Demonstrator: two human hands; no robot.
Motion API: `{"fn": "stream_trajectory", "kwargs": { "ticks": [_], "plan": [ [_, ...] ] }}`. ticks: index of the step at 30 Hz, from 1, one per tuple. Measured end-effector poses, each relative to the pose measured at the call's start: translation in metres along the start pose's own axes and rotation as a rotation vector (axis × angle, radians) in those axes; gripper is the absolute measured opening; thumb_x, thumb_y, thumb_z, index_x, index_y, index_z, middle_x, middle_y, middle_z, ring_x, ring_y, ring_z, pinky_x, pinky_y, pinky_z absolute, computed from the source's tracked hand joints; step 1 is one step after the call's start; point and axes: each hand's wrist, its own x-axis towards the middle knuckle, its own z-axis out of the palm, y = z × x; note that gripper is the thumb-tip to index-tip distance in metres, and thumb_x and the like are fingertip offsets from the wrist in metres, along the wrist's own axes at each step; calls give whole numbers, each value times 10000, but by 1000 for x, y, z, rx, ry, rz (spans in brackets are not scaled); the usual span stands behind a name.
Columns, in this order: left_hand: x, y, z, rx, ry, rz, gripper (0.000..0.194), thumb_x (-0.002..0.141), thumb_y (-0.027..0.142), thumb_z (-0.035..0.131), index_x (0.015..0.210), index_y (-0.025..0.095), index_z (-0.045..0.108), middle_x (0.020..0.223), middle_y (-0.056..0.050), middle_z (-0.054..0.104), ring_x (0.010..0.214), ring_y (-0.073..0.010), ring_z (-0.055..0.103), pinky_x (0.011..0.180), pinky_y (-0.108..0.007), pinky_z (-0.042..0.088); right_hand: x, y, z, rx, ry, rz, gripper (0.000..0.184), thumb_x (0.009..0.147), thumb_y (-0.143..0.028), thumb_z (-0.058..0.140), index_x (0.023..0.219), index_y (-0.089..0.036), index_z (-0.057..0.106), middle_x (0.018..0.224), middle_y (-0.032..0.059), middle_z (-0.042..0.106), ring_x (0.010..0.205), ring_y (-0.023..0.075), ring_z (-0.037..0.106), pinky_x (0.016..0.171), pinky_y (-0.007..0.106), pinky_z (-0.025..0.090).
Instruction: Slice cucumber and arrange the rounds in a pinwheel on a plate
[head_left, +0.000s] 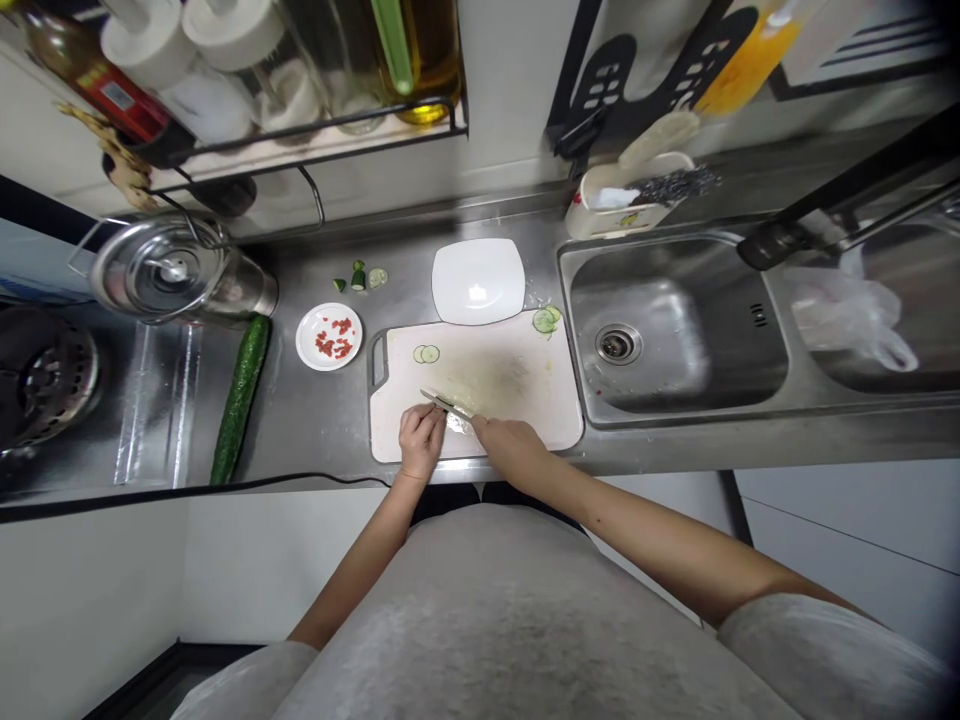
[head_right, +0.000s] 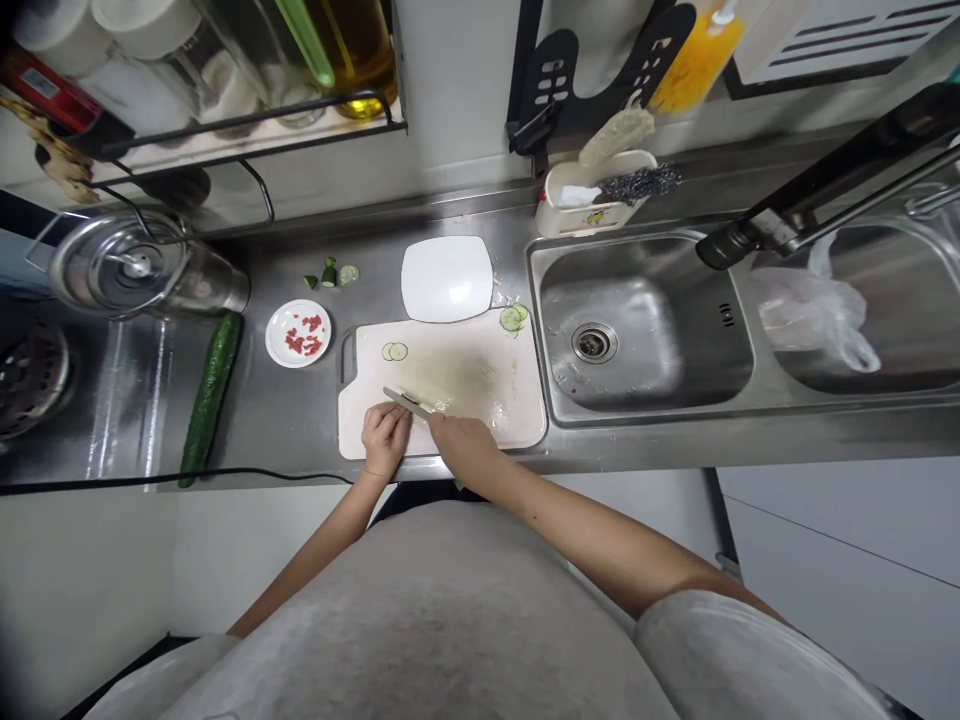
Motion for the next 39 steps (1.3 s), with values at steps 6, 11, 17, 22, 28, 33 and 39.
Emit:
{"fn": "stream_trajectory", "kwargs": {
  "ticks": [6, 11, 17, 22, 28, 33, 39],
  "plan": [
    [0, 1, 0, -14, 2, 1, 119, 868, 213, 578, 933, 207, 678, 906, -66, 650, 954, -177, 591, 862, -367, 494, 7, 0, 1, 39, 5, -17, 250, 853, -29, 420, 1064, -138, 498, 840, 117, 691, 810, 233, 686, 669, 281, 487],
    [1, 0, 1, -17, -11, -2, 120, 871, 195, 568, 928, 204, 673, 897, -62, 648, 956, -176, 590, 863, -371, 494, 11, 2, 3, 105, -14, -19, 267, 862, -43, 450, 1102, -140, 511, 886, 133, 689, 853, 252, 678, 717, 315, 487],
    [1, 1, 0, -25, -4, -11, 121, 876, 209, 562, 923, 210, 673, 887, -62, 650, 947, -180, 600, 863, -381, 504, 18, 4, 4, 226, -40, -6, 309, 885, -45, 368, 1129, -135, 534, 904, 167, 686, 888, 280, 670, 746, 363, 488],
    [1, 1, 0, -25, -15, -25, 129, 883, 231, 552, 937, 215, 669, 891, -67, 648, 952, -187, 604, 864, -394, 507, 23, 6, 8, 220, -30, -37, 320, 880, -42, 353, 1123, -134, 538, 898, 166, 687, 889, 275, 666, 740, 357, 486],
    [3, 3, -1, -22, -6, -17, 114, 879, 219, 559, 927, 211, 662, 878, -62, 642, 922, -179, 603, 851, -388, 512, 27, 7, 10, 231, -43, -40, 343, 871, -37, 356, 1151, -123, 534, 921, 175, 685, 909, 278, 662, 760, 367, 485],
    [4, 3, 0, -23, 2, -11, 117, 878, 215, 560, 939, 215, 660, 882, -61, 649, 919, -178, 605, 840, -384, 518, 30, 6, 10, 237, -41, -28, 324, 887, -47, 359, 1143, -125, 540, 915, 173, 681, 896, 274, 664, 751, 365, 490],
    [3, 3, 0, 5, 7, -18, 128, 885, 220, 550, 956, 212, 657, 879, -58, 653, 906, -177, 613, 832, -384, 523, 33, 5, 9, 218, -51, -30, 336, 887, -53, 346, 1148, -121, 548, 907, 170, 684, 899, 272, 663, 754, 366, 493]
  ]
}}
